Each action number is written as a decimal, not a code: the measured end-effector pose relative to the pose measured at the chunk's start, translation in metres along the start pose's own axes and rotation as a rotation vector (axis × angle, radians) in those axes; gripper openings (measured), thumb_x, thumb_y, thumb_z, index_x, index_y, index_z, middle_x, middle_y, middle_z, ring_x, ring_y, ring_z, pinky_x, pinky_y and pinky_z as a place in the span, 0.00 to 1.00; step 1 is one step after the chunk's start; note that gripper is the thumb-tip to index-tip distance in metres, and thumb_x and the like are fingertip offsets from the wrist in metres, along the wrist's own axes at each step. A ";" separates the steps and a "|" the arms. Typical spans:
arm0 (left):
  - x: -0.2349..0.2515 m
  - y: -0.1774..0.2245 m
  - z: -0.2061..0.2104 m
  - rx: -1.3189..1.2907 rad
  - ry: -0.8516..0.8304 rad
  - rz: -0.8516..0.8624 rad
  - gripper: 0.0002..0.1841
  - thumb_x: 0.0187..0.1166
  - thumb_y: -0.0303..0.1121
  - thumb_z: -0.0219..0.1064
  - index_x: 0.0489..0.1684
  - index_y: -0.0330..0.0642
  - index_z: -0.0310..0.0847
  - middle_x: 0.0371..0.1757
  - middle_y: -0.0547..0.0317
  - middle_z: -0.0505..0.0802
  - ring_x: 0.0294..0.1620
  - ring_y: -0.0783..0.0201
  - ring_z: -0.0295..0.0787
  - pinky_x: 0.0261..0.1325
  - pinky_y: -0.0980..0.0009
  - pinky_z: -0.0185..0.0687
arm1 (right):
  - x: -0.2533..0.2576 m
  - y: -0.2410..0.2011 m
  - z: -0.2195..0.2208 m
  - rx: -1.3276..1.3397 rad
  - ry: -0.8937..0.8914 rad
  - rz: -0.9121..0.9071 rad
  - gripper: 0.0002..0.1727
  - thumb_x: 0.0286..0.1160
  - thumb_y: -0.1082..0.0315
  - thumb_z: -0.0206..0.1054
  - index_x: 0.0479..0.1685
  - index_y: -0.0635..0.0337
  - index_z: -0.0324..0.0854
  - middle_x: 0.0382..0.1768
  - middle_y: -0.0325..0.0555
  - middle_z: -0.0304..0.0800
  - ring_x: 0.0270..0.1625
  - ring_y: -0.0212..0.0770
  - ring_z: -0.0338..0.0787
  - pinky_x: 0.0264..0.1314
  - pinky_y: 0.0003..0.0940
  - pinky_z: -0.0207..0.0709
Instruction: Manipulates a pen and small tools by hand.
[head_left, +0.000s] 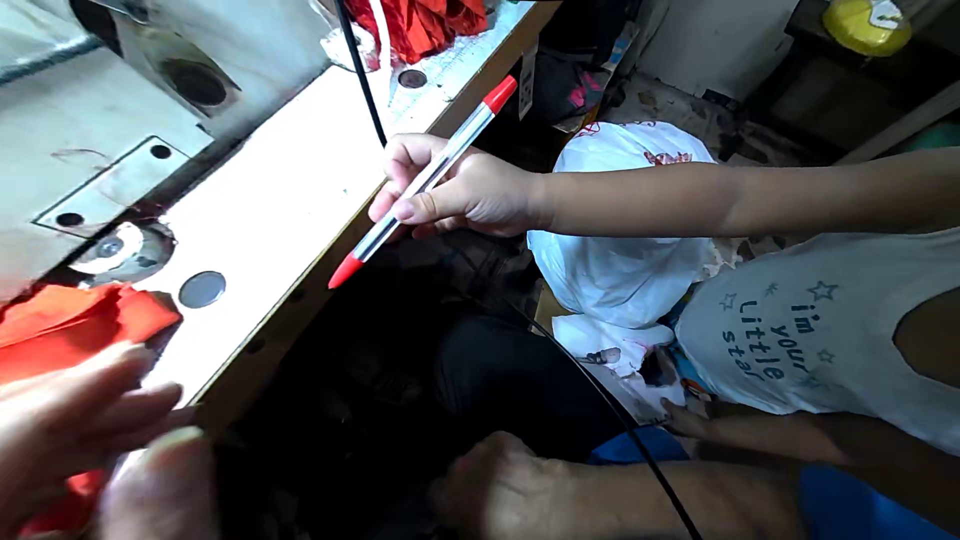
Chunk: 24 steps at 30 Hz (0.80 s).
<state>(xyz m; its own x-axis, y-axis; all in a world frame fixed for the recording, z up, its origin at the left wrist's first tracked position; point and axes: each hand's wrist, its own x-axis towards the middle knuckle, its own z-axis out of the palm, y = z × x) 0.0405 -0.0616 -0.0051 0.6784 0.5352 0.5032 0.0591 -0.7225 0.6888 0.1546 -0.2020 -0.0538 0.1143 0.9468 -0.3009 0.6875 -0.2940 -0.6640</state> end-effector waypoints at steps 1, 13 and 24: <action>0.003 0.007 0.011 0.015 -0.033 -0.004 0.14 0.79 0.19 0.59 0.55 0.13 0.78 0.49 0.47 0.90 0.50 0.72 0.89 0.60 0.77 0.84 | 0.001 0.000 0.000 -0.009 -0.023 0.009 0.12 0.81 0.70 0.67 0.57 0.64 0.85 0.30 0.49 0.88 0.32 0.46 0.91 0.29 0.40 0.83; 0.021 -0.011 0.052 -0.183 -0.183 -0.223 0.38 0.80 0.45 0.64 0.87 0.33 0.57 0.78 0.55 0.79 0.70 0.72 0.82 0.70 0.73 0.82 | 0.003 0.006 0.009 0.113 0.041 0.028 0.19 0.73 0.72 0.71 0.63 0.66 0.82 0.33 0.51 0.91 0.38 0.49 0.93 0.32 0.44 0.84; 0.025 -0.034 0.070 -0.135 -0.074 -0.131 0.18 0.89 0.34 0.58 0.67 0.30 0.78 0.47 0.63 0.92 0.38 0.79 0.89 0.43 0.81 0.87 | 0.000 0.011 0.013 0.230 0.104 -0.006 0.15 0.76 0.73 0.69 0.59 0.69 0.83 0.32 0.54 0.90 0.35 0.50 0.92 0.32 0.44 0.83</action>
<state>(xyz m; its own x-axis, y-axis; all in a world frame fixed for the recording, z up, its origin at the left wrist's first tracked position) 0.1065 -0.0542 -0.0524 0.7235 0.5836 0.3687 0.0551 -0.5812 0.8119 0.1528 -0.2064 -0.0697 0.1918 0.9535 -0.2327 0.5088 -0.2993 -0.8072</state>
